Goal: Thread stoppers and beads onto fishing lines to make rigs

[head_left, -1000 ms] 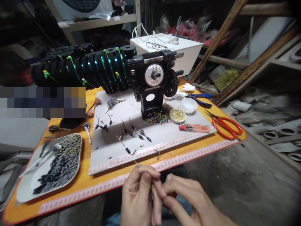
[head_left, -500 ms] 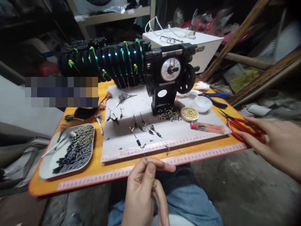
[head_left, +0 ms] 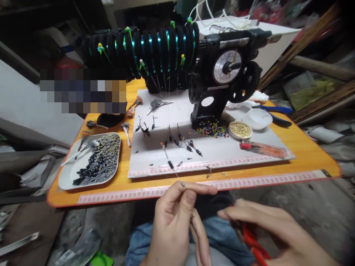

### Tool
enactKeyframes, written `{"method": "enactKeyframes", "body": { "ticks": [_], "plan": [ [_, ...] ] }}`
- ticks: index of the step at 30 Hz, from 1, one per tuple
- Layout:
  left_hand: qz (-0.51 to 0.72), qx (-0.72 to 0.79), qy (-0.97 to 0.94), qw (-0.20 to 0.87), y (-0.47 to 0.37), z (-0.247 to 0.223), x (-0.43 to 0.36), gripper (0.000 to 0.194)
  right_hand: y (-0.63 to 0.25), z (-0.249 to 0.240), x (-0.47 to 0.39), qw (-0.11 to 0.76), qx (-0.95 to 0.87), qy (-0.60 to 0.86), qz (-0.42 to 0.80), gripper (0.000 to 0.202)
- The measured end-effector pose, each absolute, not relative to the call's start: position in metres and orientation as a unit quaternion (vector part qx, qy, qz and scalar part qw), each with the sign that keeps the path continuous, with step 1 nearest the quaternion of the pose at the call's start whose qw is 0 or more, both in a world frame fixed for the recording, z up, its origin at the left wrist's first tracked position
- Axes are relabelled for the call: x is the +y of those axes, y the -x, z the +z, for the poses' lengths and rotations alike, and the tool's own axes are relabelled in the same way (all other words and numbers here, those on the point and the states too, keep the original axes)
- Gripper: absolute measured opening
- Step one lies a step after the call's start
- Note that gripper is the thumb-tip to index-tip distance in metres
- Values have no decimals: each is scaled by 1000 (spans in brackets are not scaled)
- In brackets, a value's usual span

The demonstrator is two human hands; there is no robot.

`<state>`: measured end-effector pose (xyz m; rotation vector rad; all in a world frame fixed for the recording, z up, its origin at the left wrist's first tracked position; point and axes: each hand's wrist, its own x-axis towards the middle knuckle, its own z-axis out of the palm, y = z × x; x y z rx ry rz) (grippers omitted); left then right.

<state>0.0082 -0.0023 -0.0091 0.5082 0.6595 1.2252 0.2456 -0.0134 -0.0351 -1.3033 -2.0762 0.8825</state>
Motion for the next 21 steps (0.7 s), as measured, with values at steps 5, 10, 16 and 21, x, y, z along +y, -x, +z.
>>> {"method": "enactKeyframes", "body": {
  "ticks": [5, 10, 16, 21],
  "plan": [
    [554, 286, -223, 750, -6, -4, -3, 24, -205, -24, -6, 229, -756, 413, 454, 46],
    [561, 270, -227, 749, -5, -7, -1, 24, -202, -24, -1, 228, -743, 412, 476, 43],
    [562, 293, -235, 737, -5, -8, -1, 26, -210, -27, -3, 218, -747, 415, 472, 52],
    [547, 275, -221, 759, -7, -6, -2, 29, -194, -15, 5, 248, -754, 394, 463, 36]
  ]
}}
